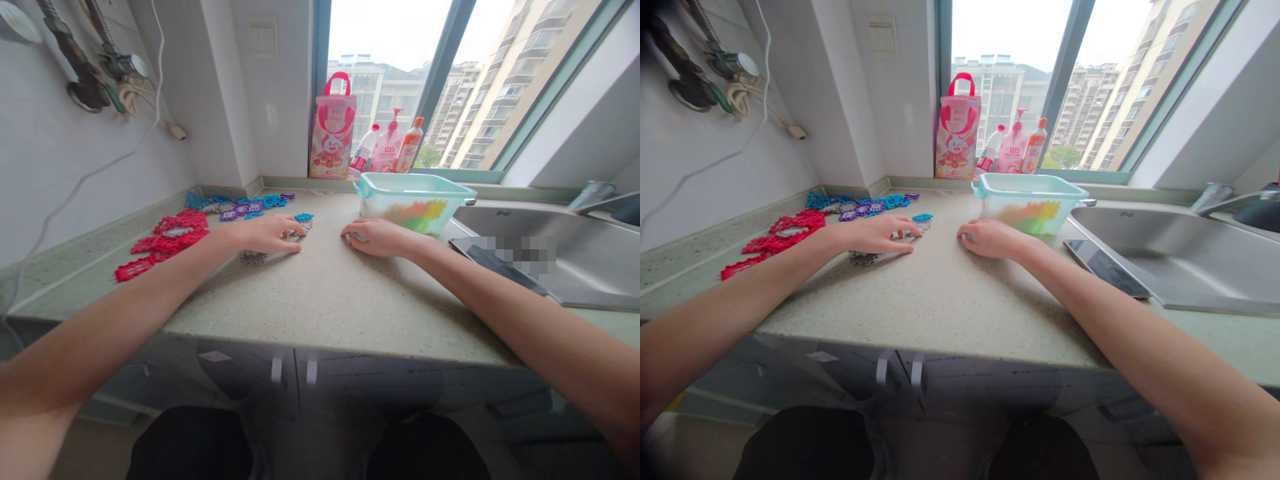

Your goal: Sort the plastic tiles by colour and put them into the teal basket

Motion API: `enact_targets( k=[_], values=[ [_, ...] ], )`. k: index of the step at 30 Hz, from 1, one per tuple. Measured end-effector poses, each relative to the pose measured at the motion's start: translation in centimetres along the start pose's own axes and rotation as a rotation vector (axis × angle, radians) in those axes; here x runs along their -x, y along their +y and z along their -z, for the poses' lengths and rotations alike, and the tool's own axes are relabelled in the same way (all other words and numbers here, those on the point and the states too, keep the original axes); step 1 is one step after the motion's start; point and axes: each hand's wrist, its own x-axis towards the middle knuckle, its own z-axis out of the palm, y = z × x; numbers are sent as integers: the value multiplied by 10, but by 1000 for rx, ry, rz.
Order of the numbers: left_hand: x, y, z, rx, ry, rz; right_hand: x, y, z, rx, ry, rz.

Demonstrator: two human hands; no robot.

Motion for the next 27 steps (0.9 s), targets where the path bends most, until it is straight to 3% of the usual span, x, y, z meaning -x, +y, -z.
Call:
enact_targets(
  k=[27],
  values=[
    [-1,-2,-2,7,32,-20,0,-3,2,26,-20,-9]
  ],
)
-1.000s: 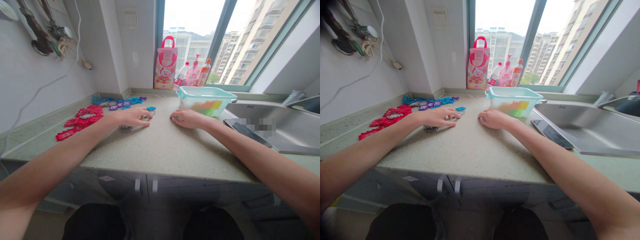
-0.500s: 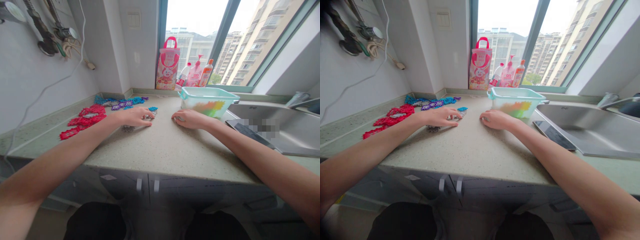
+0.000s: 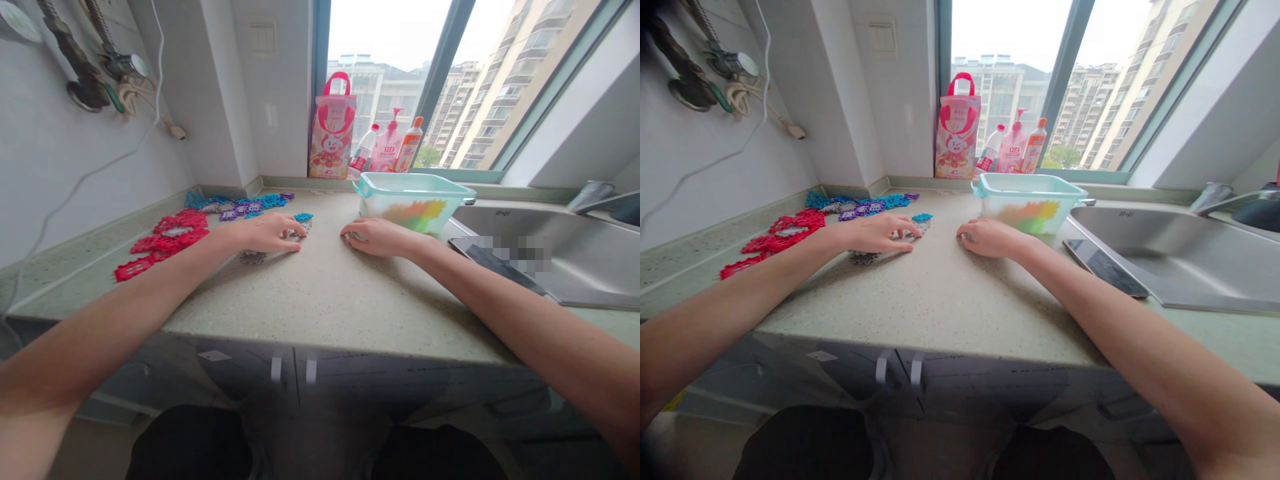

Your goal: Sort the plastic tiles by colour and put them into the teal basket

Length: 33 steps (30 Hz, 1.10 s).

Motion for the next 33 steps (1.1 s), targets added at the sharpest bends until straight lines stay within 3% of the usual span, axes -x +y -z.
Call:
enact_targets(
  k=[33],
  values=[
    [0,5,0,10,9,4,0,2,-1,-12,13,0]
  ],
)
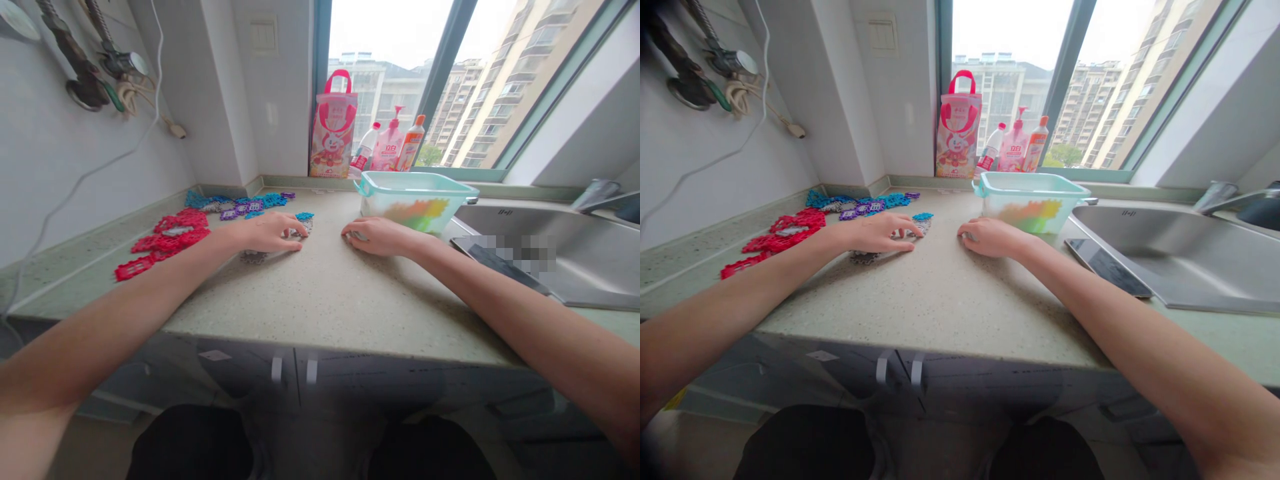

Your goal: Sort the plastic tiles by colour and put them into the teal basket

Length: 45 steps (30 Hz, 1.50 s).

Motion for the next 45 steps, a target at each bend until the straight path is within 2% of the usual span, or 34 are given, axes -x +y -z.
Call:
enact_targets(
  k=[45],
  values=[
    [0,0,1,-14,-12,-30,0,-8,5,31,-35,-19]
  ],
)
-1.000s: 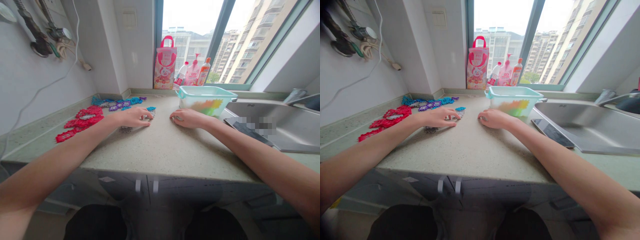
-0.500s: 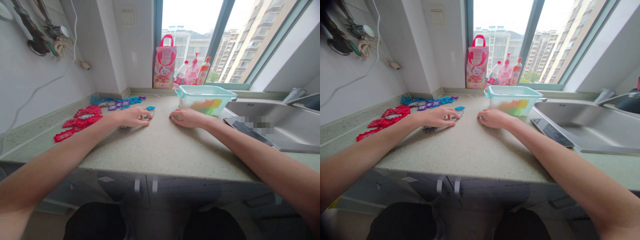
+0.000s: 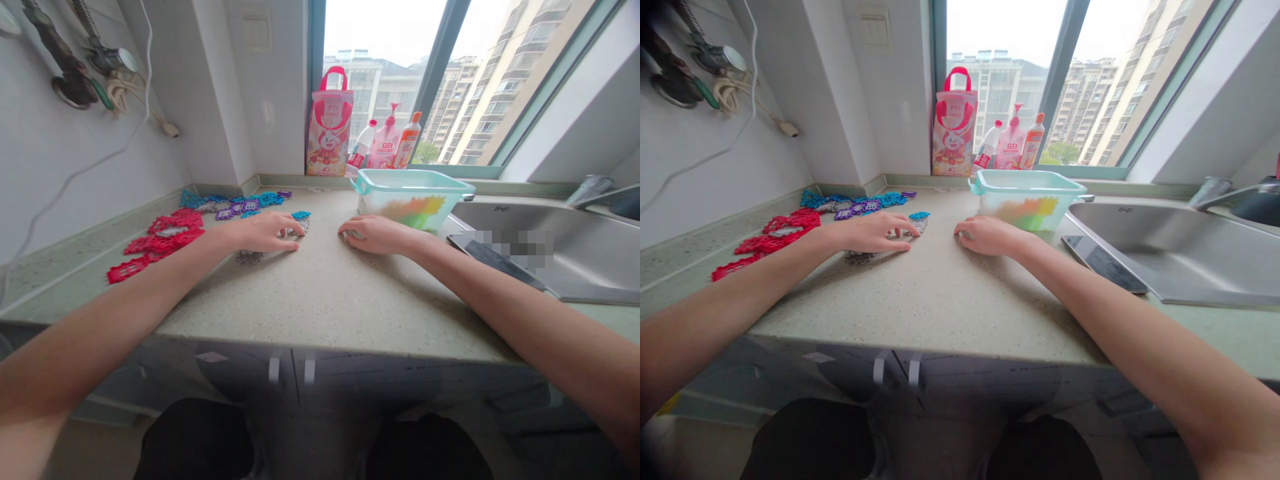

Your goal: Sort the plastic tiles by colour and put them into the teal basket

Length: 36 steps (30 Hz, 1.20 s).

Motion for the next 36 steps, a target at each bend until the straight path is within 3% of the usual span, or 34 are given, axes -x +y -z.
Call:
enact_targets(
  k=[36],
  values=[
    [0,-4,-2,-24,21,-11,1,0,0,-14,11,0]
  ],
)
